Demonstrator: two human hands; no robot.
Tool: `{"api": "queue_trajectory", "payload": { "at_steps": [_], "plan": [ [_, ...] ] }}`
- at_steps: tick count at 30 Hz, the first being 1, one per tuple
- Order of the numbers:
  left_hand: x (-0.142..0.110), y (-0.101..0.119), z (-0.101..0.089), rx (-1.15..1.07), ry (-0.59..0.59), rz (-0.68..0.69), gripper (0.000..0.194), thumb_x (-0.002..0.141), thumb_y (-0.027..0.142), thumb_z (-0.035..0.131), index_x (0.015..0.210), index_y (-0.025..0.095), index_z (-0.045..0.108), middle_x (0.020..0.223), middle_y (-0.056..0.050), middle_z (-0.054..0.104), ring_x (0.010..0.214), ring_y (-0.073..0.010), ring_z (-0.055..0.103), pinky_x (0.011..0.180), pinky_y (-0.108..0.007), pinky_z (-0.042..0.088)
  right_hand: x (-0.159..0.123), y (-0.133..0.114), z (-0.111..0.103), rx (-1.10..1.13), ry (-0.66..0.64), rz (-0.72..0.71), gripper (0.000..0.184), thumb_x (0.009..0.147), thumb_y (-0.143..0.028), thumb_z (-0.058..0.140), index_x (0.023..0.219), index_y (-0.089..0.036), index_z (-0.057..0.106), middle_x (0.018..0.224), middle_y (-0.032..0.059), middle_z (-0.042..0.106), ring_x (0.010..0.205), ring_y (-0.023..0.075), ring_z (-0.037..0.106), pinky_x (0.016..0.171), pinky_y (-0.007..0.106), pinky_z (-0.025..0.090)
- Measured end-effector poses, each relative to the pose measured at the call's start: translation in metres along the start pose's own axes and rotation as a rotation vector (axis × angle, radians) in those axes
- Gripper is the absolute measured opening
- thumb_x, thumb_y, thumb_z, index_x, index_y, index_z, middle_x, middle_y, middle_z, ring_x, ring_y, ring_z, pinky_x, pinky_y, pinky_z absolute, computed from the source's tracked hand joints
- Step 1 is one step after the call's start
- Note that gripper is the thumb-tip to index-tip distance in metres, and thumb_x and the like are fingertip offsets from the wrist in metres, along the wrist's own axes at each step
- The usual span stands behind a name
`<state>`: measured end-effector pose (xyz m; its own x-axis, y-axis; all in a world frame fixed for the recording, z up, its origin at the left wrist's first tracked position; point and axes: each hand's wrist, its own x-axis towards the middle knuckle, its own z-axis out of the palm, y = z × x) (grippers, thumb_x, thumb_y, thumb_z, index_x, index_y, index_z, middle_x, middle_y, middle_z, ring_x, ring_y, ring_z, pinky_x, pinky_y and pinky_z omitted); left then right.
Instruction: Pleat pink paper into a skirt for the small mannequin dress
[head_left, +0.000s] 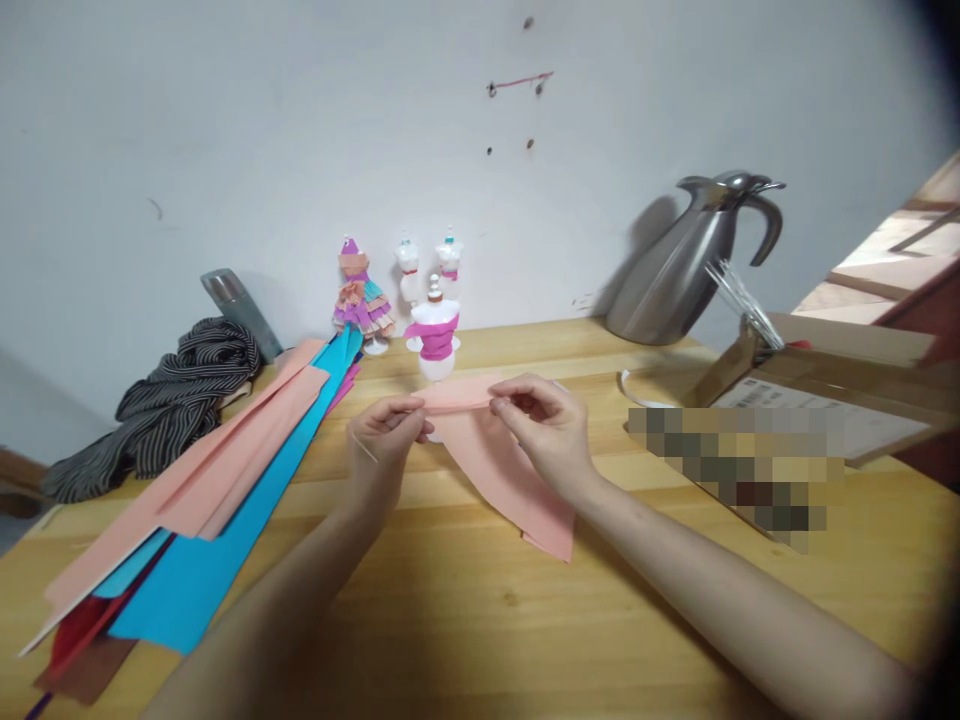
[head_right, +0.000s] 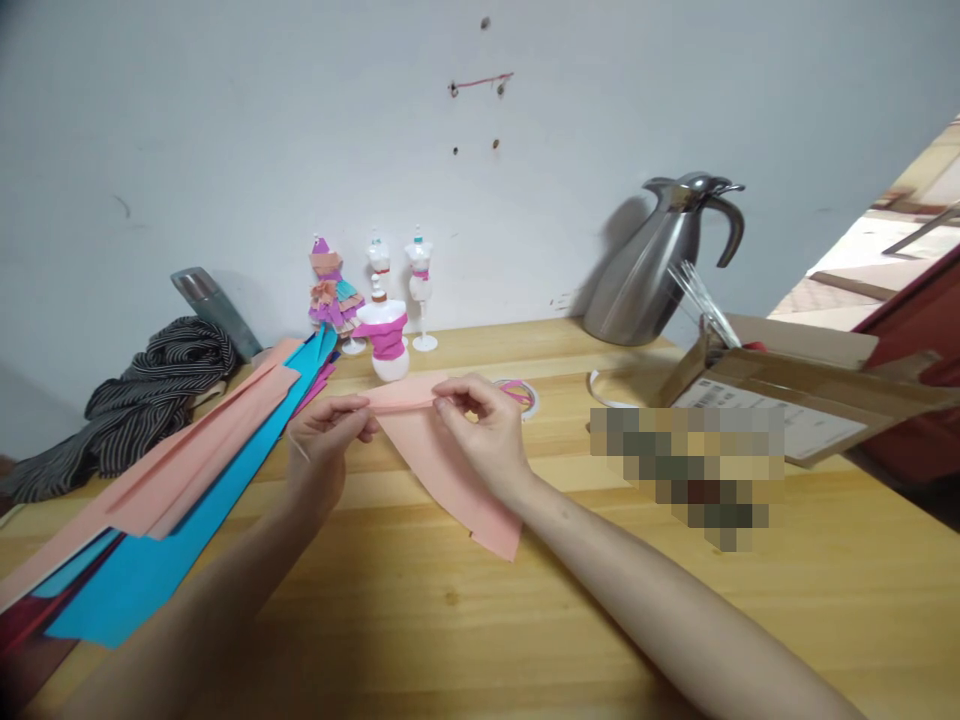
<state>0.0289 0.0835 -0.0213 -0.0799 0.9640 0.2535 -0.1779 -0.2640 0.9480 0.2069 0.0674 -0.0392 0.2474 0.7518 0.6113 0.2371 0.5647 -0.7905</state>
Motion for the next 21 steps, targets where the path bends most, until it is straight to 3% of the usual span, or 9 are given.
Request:
{"api": "queue_trajectory", "payload": {
  "at_steps": [5, 21],
  "plan": [
    [0.0005, 0.0006, 0.0000, 0.003, 0.013, 0.013, 0.009, 0.061, 0.017, 0.070, 0.070, 0.014, 0.070, 0.050, 0.000, 0.066, 0.046, -0.0104, 0.059, 0.049, -0.021, 0.046, -0.0009, -0.0021, -0.0018, -0.137, -0.048, -0.122, 0.013, 0.081, -0.013, 0.061, 0.088, -0.021, 0.069, 0.077, 0.0013, 0.065, 0.070, 0.0146, 0.057, 0.063, 0.029, 0.044],
    [-0.0032, 0.0002, 0.0000, 0.041, 0.006, 0.067, 0.009, 0.068, 0.020, 0.068, 0.074, 0.015, 0.066, 0.049, 0.002, 0.063, 0.046, -0.0099, 0.056, 0.048, -0.021, 0.045, -0.0022, 0.0004, -0.0017, -0.245, -0.087, -0.171, 0.010, 0.085, -0.013, 0.058, 0.085, -0.020, 0.065, 0.081, 0.0026, 0.067, 0.073, 0.0159, 0.060, 0.065, 0.030, 0.047]
  ]
}}
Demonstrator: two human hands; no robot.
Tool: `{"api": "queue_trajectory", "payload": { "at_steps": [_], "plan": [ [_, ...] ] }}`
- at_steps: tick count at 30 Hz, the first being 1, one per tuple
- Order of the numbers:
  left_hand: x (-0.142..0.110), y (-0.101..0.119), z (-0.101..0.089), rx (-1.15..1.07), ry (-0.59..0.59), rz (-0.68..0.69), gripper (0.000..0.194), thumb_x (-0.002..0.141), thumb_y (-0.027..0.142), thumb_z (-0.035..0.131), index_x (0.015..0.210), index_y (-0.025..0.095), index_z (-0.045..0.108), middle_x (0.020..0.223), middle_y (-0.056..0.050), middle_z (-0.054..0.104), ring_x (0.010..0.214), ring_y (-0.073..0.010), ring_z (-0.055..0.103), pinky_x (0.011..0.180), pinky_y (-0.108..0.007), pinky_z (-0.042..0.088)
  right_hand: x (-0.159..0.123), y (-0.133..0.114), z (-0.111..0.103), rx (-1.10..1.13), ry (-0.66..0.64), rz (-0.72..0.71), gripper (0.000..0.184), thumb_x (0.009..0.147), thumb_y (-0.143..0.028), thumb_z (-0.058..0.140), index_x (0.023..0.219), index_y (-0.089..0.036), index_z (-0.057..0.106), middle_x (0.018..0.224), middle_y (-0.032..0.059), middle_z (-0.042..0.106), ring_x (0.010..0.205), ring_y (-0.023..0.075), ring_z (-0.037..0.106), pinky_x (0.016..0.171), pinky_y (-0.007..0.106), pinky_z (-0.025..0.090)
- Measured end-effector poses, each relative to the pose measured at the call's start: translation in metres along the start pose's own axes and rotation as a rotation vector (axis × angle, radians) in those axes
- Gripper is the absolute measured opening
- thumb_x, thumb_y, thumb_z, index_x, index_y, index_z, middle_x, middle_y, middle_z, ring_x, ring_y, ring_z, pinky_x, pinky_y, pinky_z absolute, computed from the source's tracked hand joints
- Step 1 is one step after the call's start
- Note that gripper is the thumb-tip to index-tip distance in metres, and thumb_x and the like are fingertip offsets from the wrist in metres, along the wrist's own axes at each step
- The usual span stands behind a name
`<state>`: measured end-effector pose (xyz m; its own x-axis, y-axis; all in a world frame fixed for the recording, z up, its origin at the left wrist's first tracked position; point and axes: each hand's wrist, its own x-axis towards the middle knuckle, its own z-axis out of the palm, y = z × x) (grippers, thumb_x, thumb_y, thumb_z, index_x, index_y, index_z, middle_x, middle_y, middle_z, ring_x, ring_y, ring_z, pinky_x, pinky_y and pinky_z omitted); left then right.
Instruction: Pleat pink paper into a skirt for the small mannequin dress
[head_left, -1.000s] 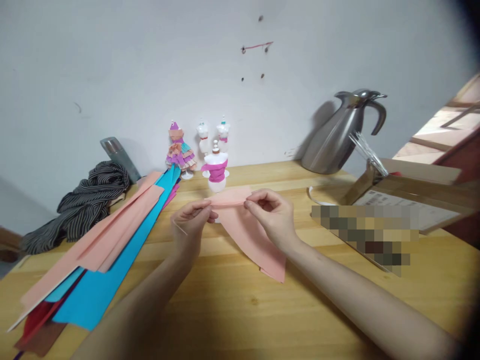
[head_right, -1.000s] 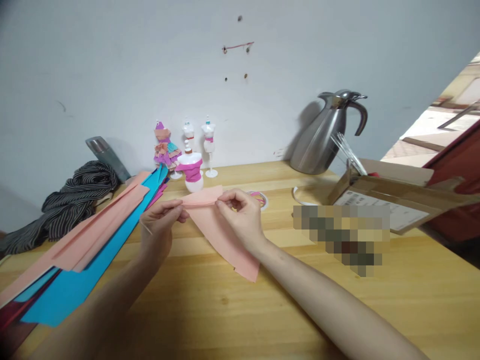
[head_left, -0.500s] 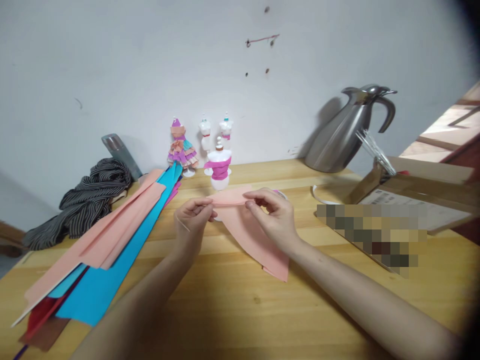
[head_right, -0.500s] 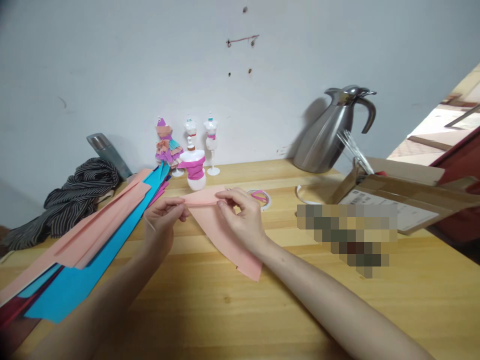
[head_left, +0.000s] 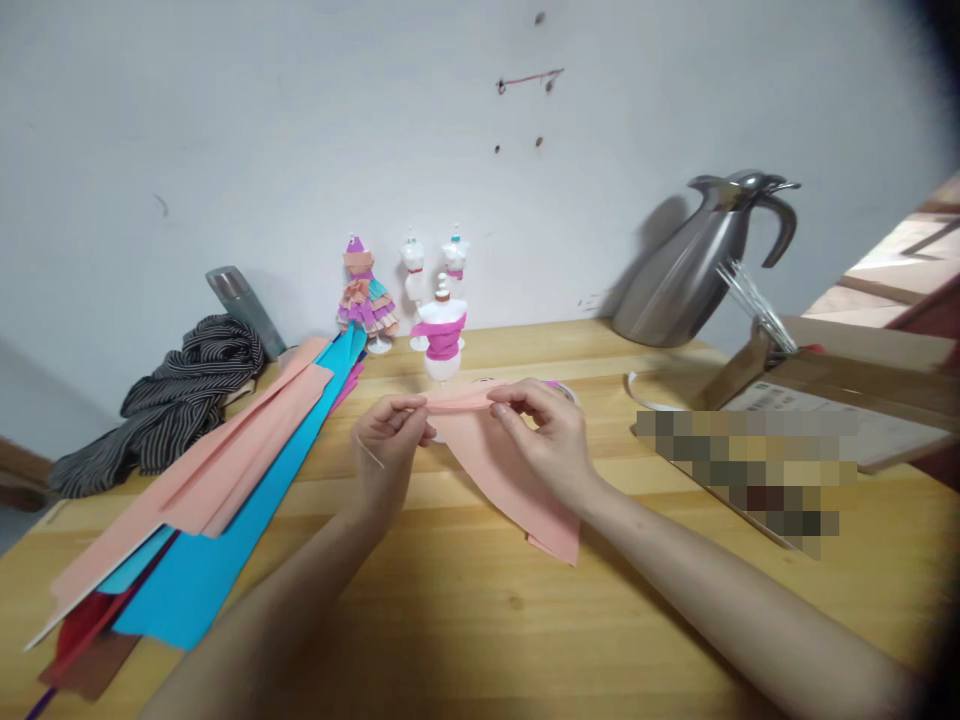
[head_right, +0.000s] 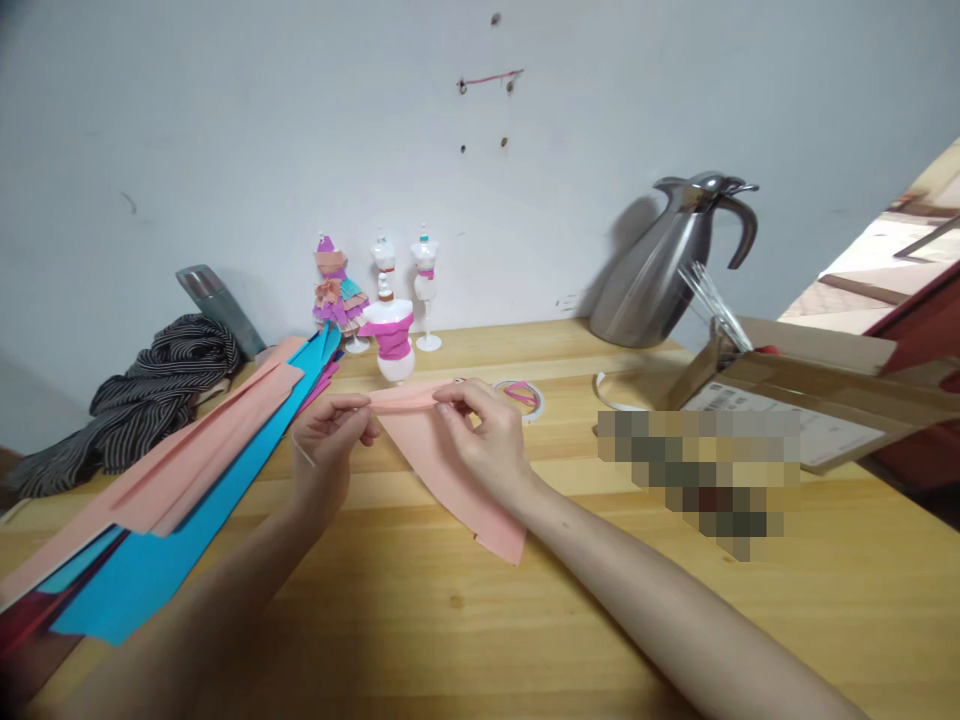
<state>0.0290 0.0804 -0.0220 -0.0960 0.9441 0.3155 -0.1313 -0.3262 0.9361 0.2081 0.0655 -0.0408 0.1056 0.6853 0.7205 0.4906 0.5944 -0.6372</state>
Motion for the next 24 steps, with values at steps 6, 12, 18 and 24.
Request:
{"api": "queue_trajectory", "payload": {
  "at_steps": [6, 12, 18, 24],
  "plan": [
    [0.001, -0.007, -0.002, 0.021, -0.008, 0.041, 0.009, 0.072, 0.021, 0.067, 0.079, 0.015, 0.069, 0.050, 0.003, 0.062, 0.048, -0.0094, 0.056, 0.050, -0.021, 0.045, 0.000, -0.002, 0.000, -0.048, 0.030, -0.048, 0.011, 0.085, -0.012, 0.057, 0.083, -0.020, 0.064, 0.077, 0.0023, 0.065, 0.069, 0.0160, 0.058, 0.064, 0.031, 0.046],
    [0.002, -0.013, -0.004, 0.065, -0.005, 0.094, 0.018, 0.072, 0.020, 0.067, 0.089, 0.018, 0.074, 0.054, 0.003, 0.062, 0.048, -0.0087, 0.055, 0.049, -0.020, 0.045, 0.002, -0.007, -0.002, -0.100, 0.053, -0.209, 0.015, 0.084, -0.008, 0.054, 0.081, -0.020, 0.062, 0.073, 0.0020, 0.061, 0.067, 0.0165, 0.056, 0.063, 0.032, 0.044],
    [0.003, -0.012, -0.005, 0.107, 0.016, 0.049, 0.017, 0.073, 0.022, 0.069, 0.088, 0.016, 0.074, 0.052, 0.002, 0.064, 0.047, -0.0099, 0.057, 0.049, -0.022, 0.048, 0.001, -0.005, -0.002, -0.147, 0.056, -0.215, 0.016, 0.084, -0.010, 0.054, 0.082, -0.023, 0.062, 0.074, 0.0026, 0.063, 0.068, 0.0185, 0.058, 0.066, 0.034, 0.046],
    [0.003, -0.011, -0.004, 0.126, 0.017, 0.036, 0.012, 0.071, 0.022, 0.068, 0.081, 0.016, 0.073, 0.052, 0.002, 0.065, 0.048, -0.0118, 0.061, 0.050, -0.023, 0.050, 0.001, -0.006, -0.002, -0.150, 0.069, -0.153, 0.014, 0.084, -0.011, 0.054, 0.079, -0.023, 0.061, 0.072, 0.0024, 0.063, 0.065, 0.0178, 0.057, 0.064, 0.034, 0.046]
  ]
}}
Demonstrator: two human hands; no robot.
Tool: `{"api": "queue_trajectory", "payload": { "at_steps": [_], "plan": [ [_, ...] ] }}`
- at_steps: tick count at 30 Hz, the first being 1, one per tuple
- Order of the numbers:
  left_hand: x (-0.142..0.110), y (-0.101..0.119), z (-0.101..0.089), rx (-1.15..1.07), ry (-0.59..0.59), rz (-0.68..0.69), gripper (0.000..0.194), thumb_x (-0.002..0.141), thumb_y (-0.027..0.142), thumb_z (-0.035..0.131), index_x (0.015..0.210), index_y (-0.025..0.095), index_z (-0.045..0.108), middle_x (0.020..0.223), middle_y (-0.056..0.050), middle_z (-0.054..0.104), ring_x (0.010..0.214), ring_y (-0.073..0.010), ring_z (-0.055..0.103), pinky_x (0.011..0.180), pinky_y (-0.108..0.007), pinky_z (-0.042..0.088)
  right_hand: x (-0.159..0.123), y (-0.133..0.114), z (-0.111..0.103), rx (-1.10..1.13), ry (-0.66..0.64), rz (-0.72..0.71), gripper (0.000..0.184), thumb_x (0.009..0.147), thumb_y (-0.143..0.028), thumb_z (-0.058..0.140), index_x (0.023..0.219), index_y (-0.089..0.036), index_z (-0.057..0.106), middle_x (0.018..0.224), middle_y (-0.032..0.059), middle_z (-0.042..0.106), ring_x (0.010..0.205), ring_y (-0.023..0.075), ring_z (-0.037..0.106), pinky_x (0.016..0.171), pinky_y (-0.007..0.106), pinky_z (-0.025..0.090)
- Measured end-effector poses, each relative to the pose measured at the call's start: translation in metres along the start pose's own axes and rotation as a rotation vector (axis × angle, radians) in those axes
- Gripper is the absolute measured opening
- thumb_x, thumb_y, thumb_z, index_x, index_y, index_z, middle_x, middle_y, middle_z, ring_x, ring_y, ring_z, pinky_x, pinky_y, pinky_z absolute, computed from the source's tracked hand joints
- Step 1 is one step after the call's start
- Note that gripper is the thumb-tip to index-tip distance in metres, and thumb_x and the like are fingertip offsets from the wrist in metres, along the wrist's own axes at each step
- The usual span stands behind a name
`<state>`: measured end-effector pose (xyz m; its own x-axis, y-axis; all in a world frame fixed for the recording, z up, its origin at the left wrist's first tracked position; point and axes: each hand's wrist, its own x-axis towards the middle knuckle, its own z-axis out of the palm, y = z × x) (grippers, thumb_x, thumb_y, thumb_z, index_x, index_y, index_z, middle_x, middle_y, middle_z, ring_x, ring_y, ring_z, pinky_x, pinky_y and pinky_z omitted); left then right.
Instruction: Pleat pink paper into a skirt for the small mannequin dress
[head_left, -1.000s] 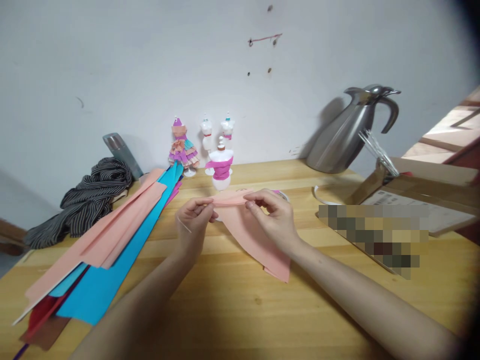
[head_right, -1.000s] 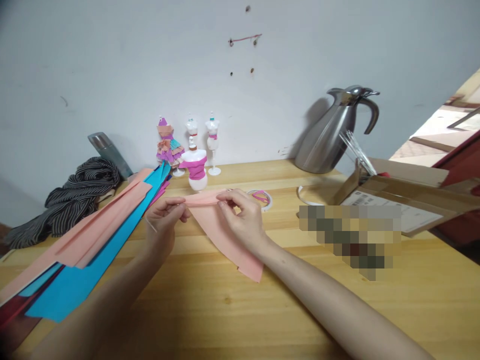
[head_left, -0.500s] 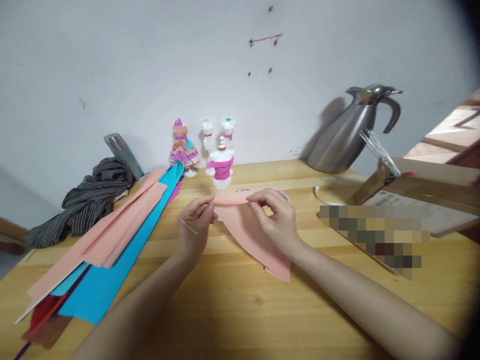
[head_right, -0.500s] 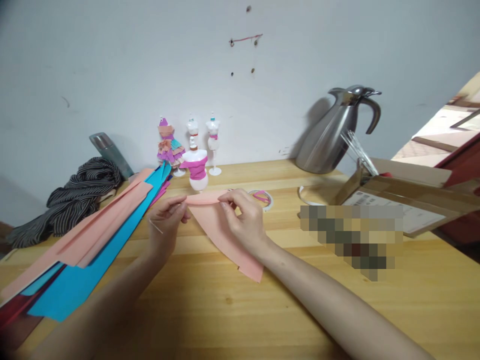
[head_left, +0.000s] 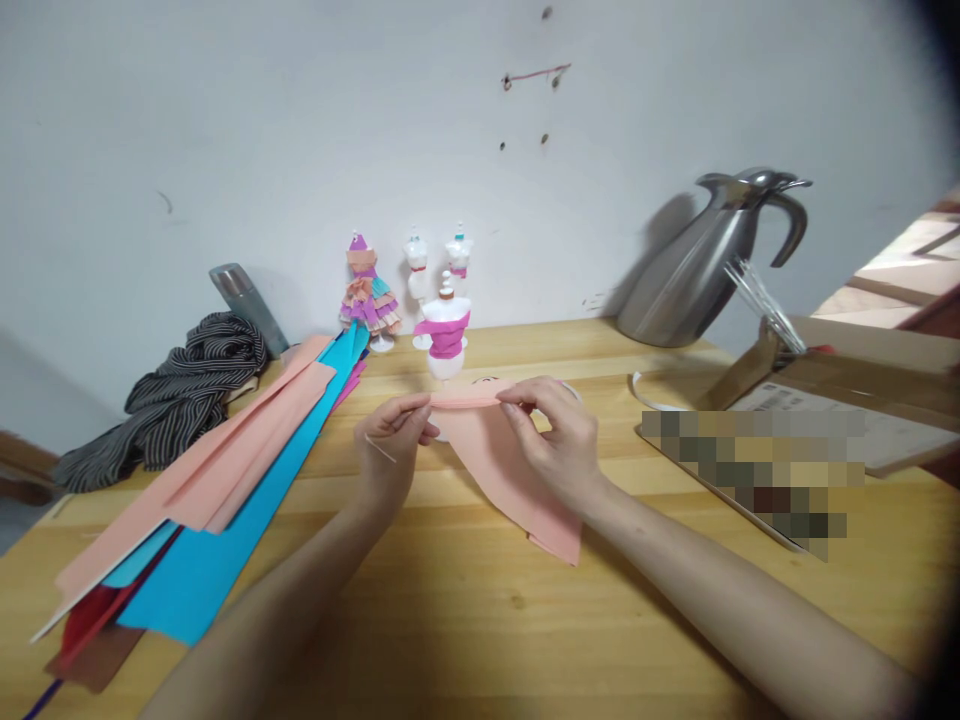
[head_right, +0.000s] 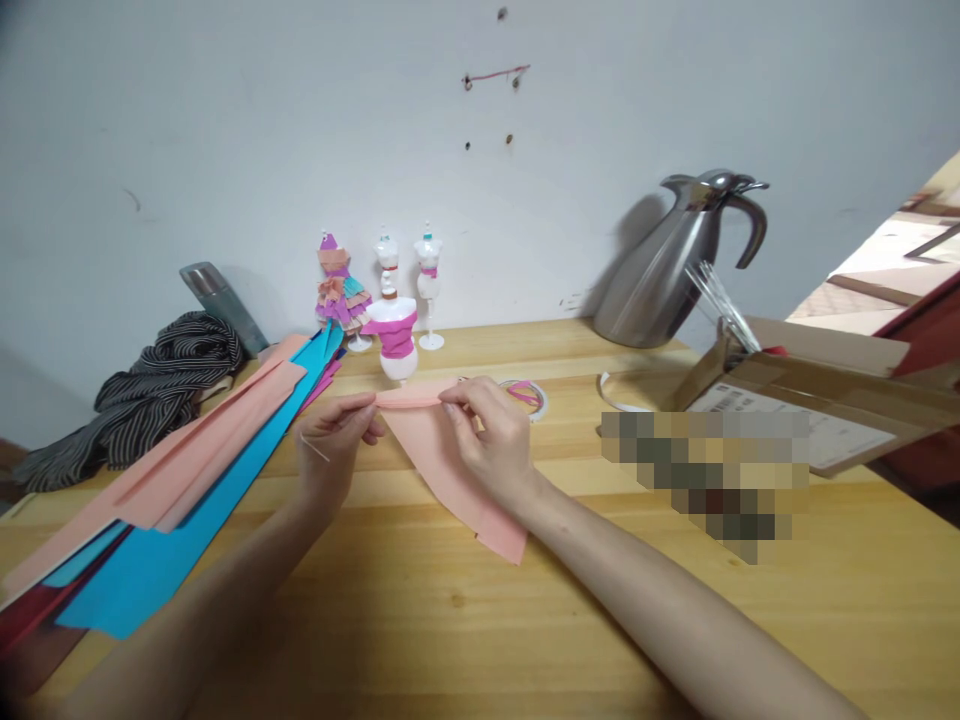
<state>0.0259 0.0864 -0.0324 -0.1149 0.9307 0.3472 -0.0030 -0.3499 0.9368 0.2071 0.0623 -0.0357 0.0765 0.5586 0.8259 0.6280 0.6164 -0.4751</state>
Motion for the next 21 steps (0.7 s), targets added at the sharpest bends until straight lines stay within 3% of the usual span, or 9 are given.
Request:
{"api": "queue_trajectory", "payload": {
  "at_steps": [6, 11, 21],
  "plan": [
    [0.000, -0.004, 0.000, -0.015, -0.011, -0.020, 0.012, 0.071, 0.021, 0.068, 0.080, 0.016, 0.073, 0.054, 0.001, 0.068, 0.046, -0.0106, 0.060, 0.050, -0.023, 0.050, -0.002, 0.006, 0.003, 0.126, -0.012, 0.212, 0.007, 0.081, -0.015, 0.060, 0.078, -0.021, 0.062, 0.077, 0.0013, 0.065, 0.071, 0.0166, 0.059, 0.066, 0.031, 0.047],
    [-0.002, -0.001, 0.001, -0.101, -0.011, -0.116, 0.012, 0.067, 0.023, 0.071, 0.076, 0.014, 0.071, 0.053, -0.001, 0.068, 0.047, -0.0116, 0.060, 0.049, -0.023, 0.049, -0.002, 0.009, 0.009, 0.330, 0.007, 0.391, 0.005, 0.074, -0.017, 0.065, 0.070, -0.019, 0.064, 0.070, 0.0012, 0.066, 0.067, 0.0156, 0.060, 0.064, 0.030, 0.047],
    [0.001, 0.002, -0.001, -0.153, -0.012, -0.240, 0.015, 0.063, 0.022, 0.073, 0.074, 0.013, 0.069, 0.051, 0.000, 0.065, 0.047, -0.0105, 0.058, 0.049, -0.022, 0.046, -0.004, 0.005, 0.014, 0.439, -0.016, 0.552, 0.007, 0.070, -0.020, 0.067, 0.065, -0.018, 0.062, 0.061, -0.0005, 0.061, 0.056, 0.0127, 0.054, 0.054, 0.027, 0.042]
  ]
}}
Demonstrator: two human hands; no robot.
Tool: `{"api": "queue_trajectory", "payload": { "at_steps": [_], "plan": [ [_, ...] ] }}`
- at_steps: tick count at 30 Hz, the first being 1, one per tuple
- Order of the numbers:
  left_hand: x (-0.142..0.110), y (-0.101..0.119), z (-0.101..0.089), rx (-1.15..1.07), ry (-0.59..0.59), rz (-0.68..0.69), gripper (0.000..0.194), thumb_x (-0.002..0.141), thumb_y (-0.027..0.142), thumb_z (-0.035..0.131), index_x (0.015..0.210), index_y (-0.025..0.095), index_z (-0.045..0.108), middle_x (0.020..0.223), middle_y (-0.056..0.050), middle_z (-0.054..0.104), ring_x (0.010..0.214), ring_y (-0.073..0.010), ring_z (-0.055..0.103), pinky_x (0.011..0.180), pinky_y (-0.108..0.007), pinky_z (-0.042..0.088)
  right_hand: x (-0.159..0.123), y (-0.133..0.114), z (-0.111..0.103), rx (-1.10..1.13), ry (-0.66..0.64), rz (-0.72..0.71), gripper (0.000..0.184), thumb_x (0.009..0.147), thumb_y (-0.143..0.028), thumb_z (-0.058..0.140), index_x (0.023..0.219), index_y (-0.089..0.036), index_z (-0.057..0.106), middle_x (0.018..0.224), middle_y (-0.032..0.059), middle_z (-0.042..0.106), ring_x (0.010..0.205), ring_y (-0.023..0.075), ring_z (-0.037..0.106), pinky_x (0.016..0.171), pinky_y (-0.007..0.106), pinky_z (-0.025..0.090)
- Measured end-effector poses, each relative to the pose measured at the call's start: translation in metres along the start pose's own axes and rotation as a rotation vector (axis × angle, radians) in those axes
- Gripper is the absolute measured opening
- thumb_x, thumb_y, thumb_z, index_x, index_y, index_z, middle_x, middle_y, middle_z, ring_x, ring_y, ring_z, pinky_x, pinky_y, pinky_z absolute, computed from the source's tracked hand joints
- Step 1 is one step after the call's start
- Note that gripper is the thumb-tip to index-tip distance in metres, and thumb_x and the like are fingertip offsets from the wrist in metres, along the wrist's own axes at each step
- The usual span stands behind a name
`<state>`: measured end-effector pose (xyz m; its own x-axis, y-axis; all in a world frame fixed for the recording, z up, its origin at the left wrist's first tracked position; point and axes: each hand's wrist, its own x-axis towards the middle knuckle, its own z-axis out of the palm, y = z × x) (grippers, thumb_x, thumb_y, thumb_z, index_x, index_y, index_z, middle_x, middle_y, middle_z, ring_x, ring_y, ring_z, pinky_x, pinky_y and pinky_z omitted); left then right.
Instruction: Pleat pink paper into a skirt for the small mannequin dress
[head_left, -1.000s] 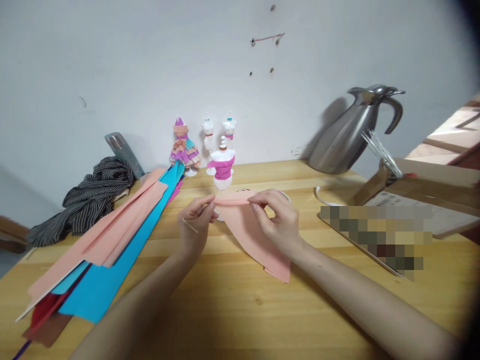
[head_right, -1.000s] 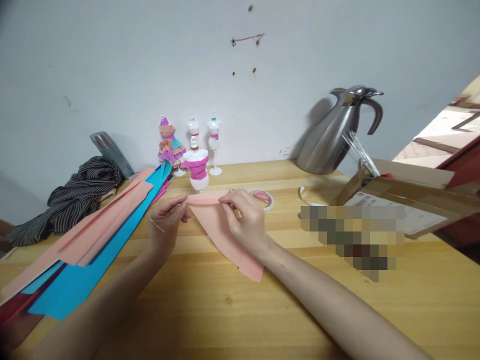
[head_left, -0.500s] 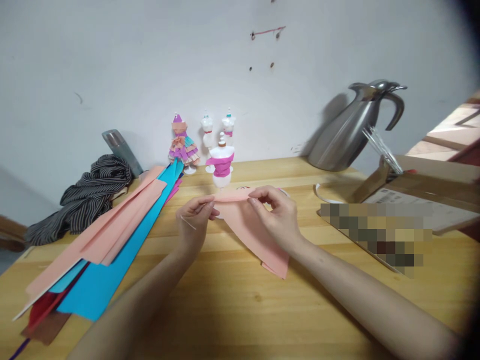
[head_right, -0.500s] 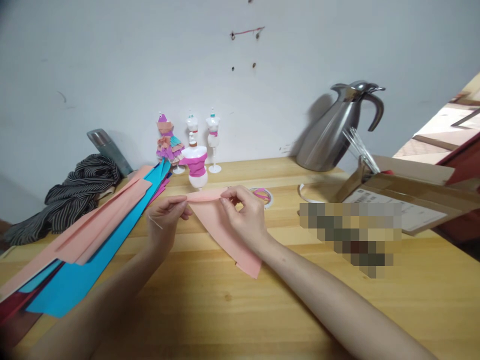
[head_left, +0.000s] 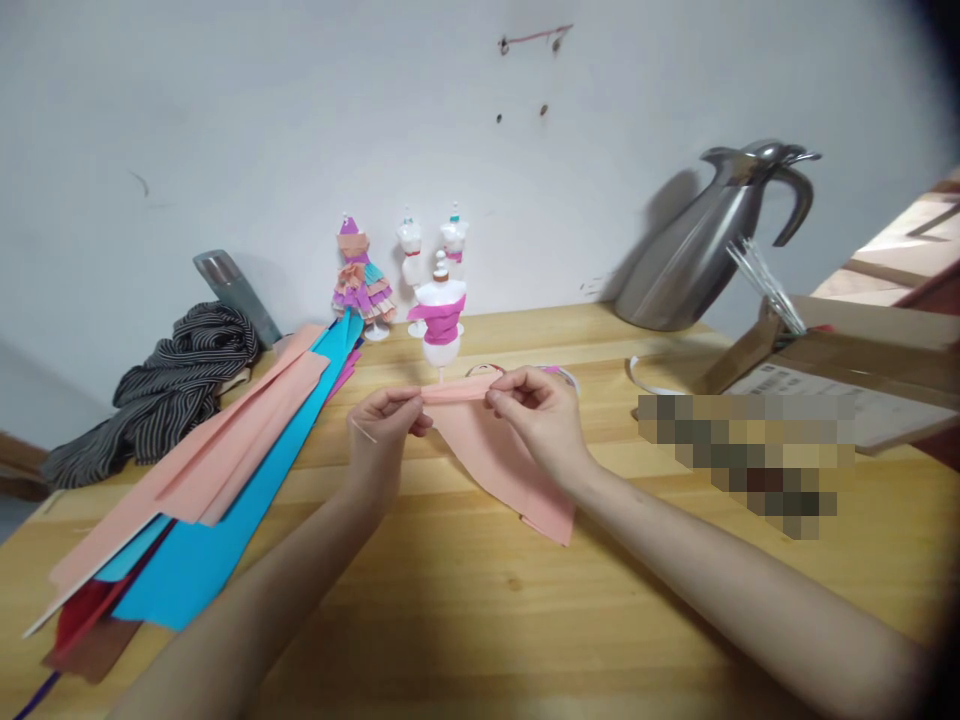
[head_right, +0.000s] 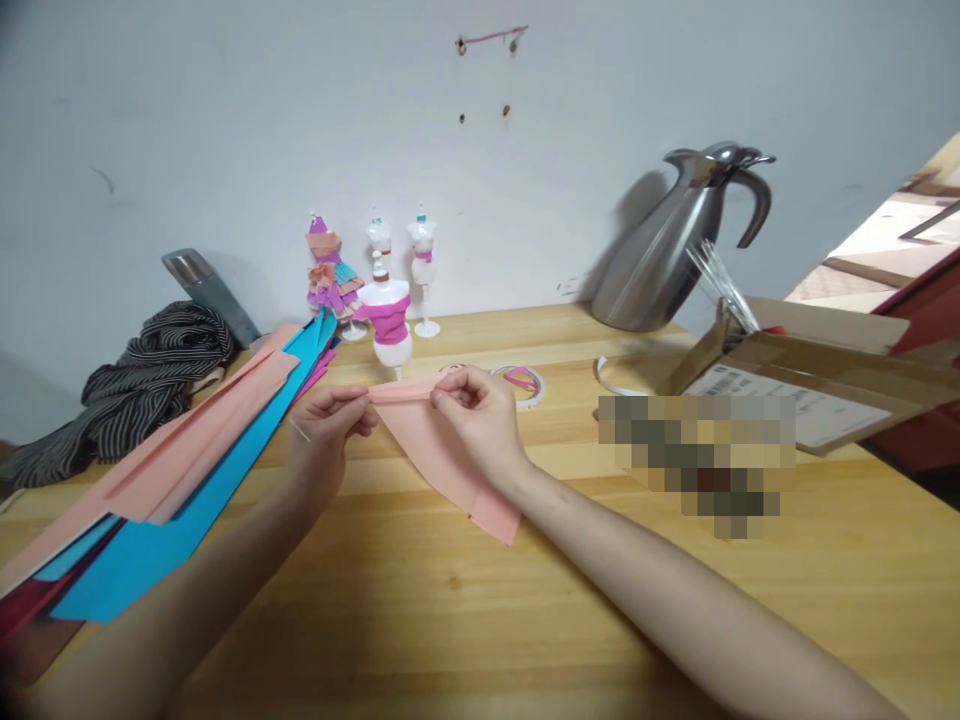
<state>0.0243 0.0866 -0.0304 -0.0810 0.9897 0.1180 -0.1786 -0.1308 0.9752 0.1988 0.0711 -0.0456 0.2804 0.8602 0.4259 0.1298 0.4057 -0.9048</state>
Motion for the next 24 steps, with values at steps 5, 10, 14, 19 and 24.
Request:
{"api": "queue_trajectory", "payload": {
  "at_steps": [5, 10, 14, 19, 24],
  "plan": [
    [-0.017, -0.009, -0.009, 0.049, 0.000, -0.035, 0.014, 0.063, 0.024, 0.074, 0.072, 0.014, 0.069, 0.049, 0.000, 0.064, 0.044, -0.0097, 0.055, 0.047, -0.021, 0.045, -0.024, 0.009, -0.003, -0.009, -0.039, 0.096, 0.007, 0.070, -0.022, 0.067, 0.067, -0.018, 0.062, 0.064, 0.0005, 0.064, 0.059, 0.0142, 0.057, 0.056, 0.027, 0.044],
    [-0.043, -0.018, -0.016, 0.109, -0.022, -0.152, 0.015, 0.062, 0.024, 0.073, 0.072, 0.014, 0.070, 0.049, 0.000, 0.065, 0.045, -0.0103, 0.056, 0.048, -0.022, 0.046, -0.055, 0.018, -0.011, -0.031, -0.033, 0.112, 0.009, 0.071, -0.024, 0.069, 0.068, -0.018, 0.063, 0.063, 0.0008, 0.064, 0.057, 0.0138, 0.056, 0.055, 0.026, 0.044],
    [-0.054, -0.024, -0.018, 0.079, -0.022, -0.188, 0.015, 0.061, 0.024, 0.072, 0.072, 0.014, 0.070, 0.052, -0.001, 0.066, 0.047, -0.0114, 0.058, 0.050, -0.023, 0.047, -0.068, 0.023, -0.018, -0.062, -0.061, 0.055, 0.009, 0.074, -0.023, 0.068, 0.068, -0.019, 0.063, 0.065, 0.0007, 0.063, 0.059, 0.0142, 0.056, 0.056, 0.027, 0.044],
    [-0.059, -0.029, -0.022, 0.044, -0.054, -0.179, 0.013, 0.063, 0.024, 0.073, 0.071, 0.015, 0.069, 0.050, 0.000, 0.064, 0.047, -0.0115, 0.057, 0.049, -0.023, 0.047, -0.072, 0.022, -0.022, -0.101, -0.085, -0.004, 0.009, 0.076, -0.022, 0.066, 0.069, -0.020, 0.062, 0.067, 0.0017, 0.063, 0.064, 0.0159, 0.058, 0.060, 0.029, 0.046],
    [-0.058, -0.028, -0.026, 0.046, -0.059, -0.139, 0.012, 0.064, 0.023, 0.073, 0.073, 0.015, 0.071, 0.051, 0.000, 0.065, 0.047, -0.0117, 0.058, 0.049, -0.023, 0.047, -0.071, 0.015, -0.018, -0.088, -0.061, -0.044, 0.009, 0.075, -0.020, 0.066, 0.068, -0.020, 0.062, 0.066, 0.0007, 0.063, 0.061, 0.0149, 0.056, 0.058, 0.028, 0.044]
  ]
}}
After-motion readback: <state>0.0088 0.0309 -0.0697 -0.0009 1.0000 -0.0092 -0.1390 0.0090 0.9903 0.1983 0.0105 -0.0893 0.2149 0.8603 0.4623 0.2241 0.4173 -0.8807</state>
